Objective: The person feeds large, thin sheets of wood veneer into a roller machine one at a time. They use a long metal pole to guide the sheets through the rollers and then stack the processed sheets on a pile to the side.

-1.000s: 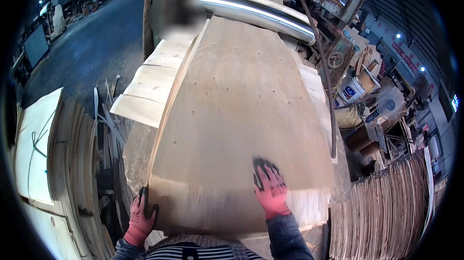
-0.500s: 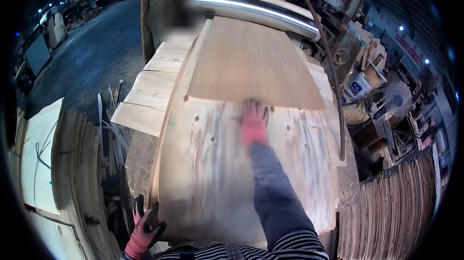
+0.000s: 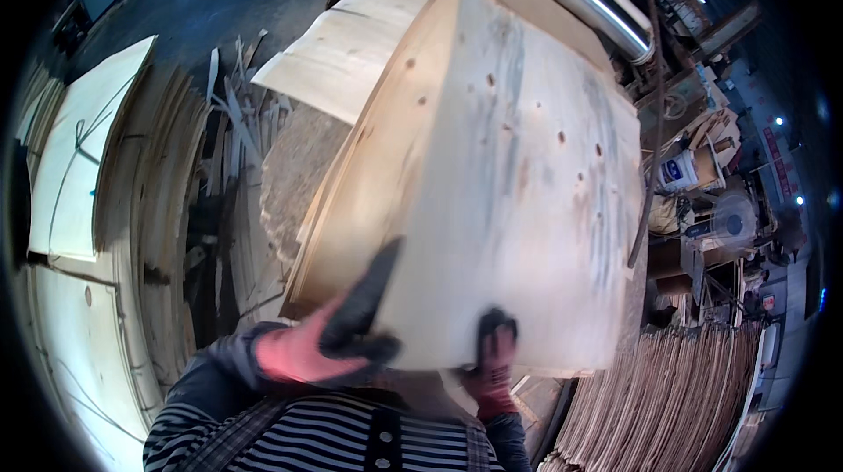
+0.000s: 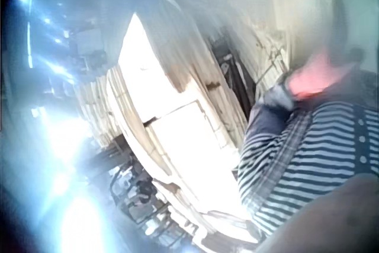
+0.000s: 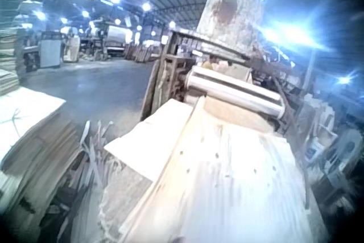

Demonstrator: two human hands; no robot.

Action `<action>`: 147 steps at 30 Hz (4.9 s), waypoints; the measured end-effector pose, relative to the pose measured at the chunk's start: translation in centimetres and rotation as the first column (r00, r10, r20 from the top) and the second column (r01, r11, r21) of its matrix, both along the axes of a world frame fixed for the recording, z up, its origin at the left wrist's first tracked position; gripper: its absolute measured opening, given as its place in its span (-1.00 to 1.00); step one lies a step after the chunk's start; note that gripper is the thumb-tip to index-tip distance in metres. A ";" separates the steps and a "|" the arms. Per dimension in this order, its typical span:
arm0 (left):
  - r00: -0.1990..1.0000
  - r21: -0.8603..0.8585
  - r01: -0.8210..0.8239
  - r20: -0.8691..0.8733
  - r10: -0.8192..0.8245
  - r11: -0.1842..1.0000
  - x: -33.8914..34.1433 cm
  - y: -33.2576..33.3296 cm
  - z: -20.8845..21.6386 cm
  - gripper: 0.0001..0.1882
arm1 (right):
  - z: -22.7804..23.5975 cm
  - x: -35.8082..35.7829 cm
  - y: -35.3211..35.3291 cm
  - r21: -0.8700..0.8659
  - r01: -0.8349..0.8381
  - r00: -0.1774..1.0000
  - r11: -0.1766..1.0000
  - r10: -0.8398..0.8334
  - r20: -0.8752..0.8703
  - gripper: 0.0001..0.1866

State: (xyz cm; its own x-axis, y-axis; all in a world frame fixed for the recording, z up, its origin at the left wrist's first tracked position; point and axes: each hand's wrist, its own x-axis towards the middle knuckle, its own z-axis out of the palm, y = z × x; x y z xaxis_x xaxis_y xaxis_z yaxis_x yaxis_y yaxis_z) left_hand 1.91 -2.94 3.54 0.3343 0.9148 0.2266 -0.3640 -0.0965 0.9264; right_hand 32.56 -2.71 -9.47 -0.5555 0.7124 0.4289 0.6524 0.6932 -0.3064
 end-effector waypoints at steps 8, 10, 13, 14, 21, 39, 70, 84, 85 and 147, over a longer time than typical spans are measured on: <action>0.574 0.312 -0.287 -0.701 0.423 0.906 -4.5 -2.9 -6.9 -0.34 | 8.3 2.2 -2.3 0.027 0.361 0.932 0.932 -0.361 0.009 -0.49; 0.024 0.449 -0.273 -0.881 0.473 0.851 -5.5 -1.9 -10.4 -0.30 | 9.0 1.4 -2.4 0.052 0.361 0.920 0.931 -0.365 0.142 -0.50; 0.077 0.316 -0.371 -0.927 0.368 0.873 -7.4 -2.2 -15.4 -0.29 | 10.0 -0.9 0.5 0.018 0.351 0.924 0.936 -0.349 0.156 -0.56; 0.124 0.299 -0.384 -0.921 0.370 0.873 -7.5 -2.0 -15.6 -0.29 | 10.3 -1.6 2.0 -0.002 0.326 0.935 0.946 -0.322 0.148 -0.54; 0.470 0.185 -0.545 -0.740 0.481 0.818 -7.5 -2.8 -16.8 -0.57 | 9.0 -3.4 14.6 -0.066 0.361 0.922 0.930 -0.345 0.175 -0.34; 0.776 -0.241 -0.592 -0.425 0.465 0.769 -8.3 -2.7 -19.7 -0.55 | 4.7 -9.4 35.5 0.215 0.508 0.767 0.834 -0.552 0.327 -0.34; 0.201 0.484 -0.396 -0.784 0.588 0.781 -4.5 -0.6 -8.1 -0.35 | 4.2 -3.4 2.8 -0.039 0.183 0.981 0.982 -0.180 0.078 -0.28; 0.068 0.232 -0.484 -0.951 0.301 0.843 -7.6 -1.4 -17.5 -0.30 | 3.1 -8.9 30.4 0.031 0.262 0.965 0.965 -0.262 -0.004 -0.43; 0.112 0.225 -0.475 -0.943 0.312 0.851 -7.9 -1.5 -17.5 -0.37 | 2.9 -9.1 33.4 -0.014 0.270 0.959 0.963 -0.270 -0.081 -0.44; 0.816 0.083 -0.308 -0.489 0.308 0.948 -4.3 0.2 -12.5 -0.05 | -0.8 -8.3 2.5 -0.171 0.042 0.959 0.984 0.008 0.282 -0.05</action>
